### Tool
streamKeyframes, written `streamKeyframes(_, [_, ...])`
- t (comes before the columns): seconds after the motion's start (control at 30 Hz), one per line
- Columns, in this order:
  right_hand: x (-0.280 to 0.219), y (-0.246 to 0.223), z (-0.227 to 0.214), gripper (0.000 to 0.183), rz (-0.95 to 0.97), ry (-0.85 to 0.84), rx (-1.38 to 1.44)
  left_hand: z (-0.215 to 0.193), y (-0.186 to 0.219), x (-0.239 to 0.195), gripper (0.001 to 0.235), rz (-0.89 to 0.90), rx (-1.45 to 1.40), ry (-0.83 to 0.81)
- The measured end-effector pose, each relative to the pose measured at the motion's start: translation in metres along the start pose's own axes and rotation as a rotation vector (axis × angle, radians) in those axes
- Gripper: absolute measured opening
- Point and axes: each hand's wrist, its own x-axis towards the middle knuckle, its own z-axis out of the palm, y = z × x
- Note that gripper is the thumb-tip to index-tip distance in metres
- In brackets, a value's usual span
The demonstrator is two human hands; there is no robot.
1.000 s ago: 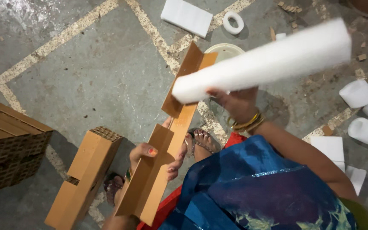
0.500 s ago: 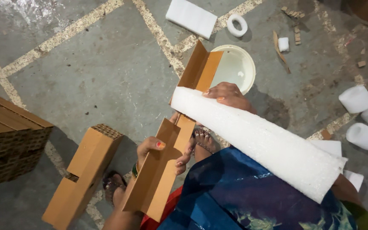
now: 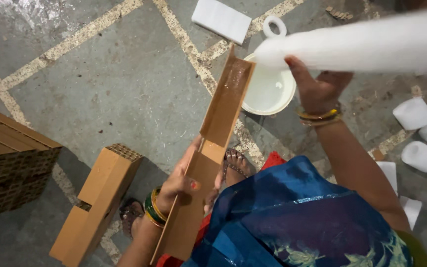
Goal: The person assembles a cardboard box by folding its flaps and pressing the seams. They then dip a white foam roller into a bucket of liquid and apply it to the box's edges before folding and pressing the box closed again.
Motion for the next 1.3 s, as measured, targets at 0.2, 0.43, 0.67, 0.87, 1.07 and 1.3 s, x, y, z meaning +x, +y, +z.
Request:
streamKeyframes(0.2, [0.013, -0.035, 0.019, 0.027, 0.017, -0.485, -0.167, 0.003, 0.01, 0.005, 0.111, -0.024, 0.347, 0.101])
streamKeyframes(0.43, [-0.005, -0.082, 0.055, 0.046, -0.064, -0.502, -0.083, -0.011, 0.016, 0.028, 0.105, 0.132, 0.228, 0.078])
streamKeyframes(0.67, [-0.019, -0.103, 0.06, 0.031, 0.088, -0.719, -0.042, -0.028, 0.001, 0.034, 0.117, 0.287, 0.298, 0.089])
streamKeyframes(0.87, [-0.026, -0.116, 0.064, 0.032, -0.003, -0.788, 0.032, -0.04, -0.007, 0.038, 0.095, 0.273, -0.016, 0.194])
streamKeyframes(1.07, [-0.021, -0.126, 0.071, 0.027, -0.041, -0.898, 0.14, -0.047, -0.006, 0.044, 0.064, 0.222, 0.043, 0.351])
streamKeyframes(1.3, [-0.017, -0.122, 0.081, 0.026, -0.342, -0.874, 0.105, -0.047, 0.005, 0.049, 0.061, 0.171, -0.025, 0.307])
